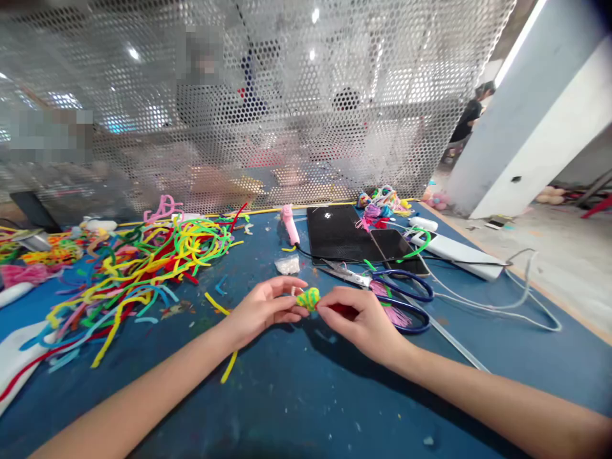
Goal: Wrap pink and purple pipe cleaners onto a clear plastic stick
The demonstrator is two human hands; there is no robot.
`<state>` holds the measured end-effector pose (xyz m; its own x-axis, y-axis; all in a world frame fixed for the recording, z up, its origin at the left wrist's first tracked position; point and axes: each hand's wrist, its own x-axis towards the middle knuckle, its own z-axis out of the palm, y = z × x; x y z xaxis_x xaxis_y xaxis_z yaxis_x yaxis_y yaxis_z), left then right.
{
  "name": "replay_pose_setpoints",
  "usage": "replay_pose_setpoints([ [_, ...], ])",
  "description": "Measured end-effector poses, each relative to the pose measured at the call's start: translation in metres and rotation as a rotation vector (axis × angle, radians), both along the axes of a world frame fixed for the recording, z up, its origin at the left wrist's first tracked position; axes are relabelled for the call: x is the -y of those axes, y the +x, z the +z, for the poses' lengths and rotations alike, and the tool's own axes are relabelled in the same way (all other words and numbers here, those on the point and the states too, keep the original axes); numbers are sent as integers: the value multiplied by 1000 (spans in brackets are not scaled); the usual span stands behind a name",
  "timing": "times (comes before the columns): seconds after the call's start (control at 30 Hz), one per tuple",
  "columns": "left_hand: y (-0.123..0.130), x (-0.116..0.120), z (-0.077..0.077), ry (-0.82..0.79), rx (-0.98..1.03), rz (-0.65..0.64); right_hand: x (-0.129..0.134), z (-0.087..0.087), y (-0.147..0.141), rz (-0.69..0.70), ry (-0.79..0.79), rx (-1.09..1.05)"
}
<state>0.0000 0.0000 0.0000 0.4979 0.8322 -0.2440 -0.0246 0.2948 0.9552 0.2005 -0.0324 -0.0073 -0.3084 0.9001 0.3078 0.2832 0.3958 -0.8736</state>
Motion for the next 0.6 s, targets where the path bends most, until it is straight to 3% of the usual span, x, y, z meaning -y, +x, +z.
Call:
replay_pose_setpoints([
  [0.17, 9, 12, -4, 107, -102, -85, -1, -3, -4, 81, -73, -37],
  [0.3, 12, 18, -5, 439, -383, -119, -5, -5, -3, 146, -220, -212],
  [0.43, 17, 21, -6, 793, -715, -63, -11, -8, 0, 42, -307, -378],
  [0.6, 27, 14, -15, 1041, -862, -72, -20, -15, 3, -44, -355, -486],
])
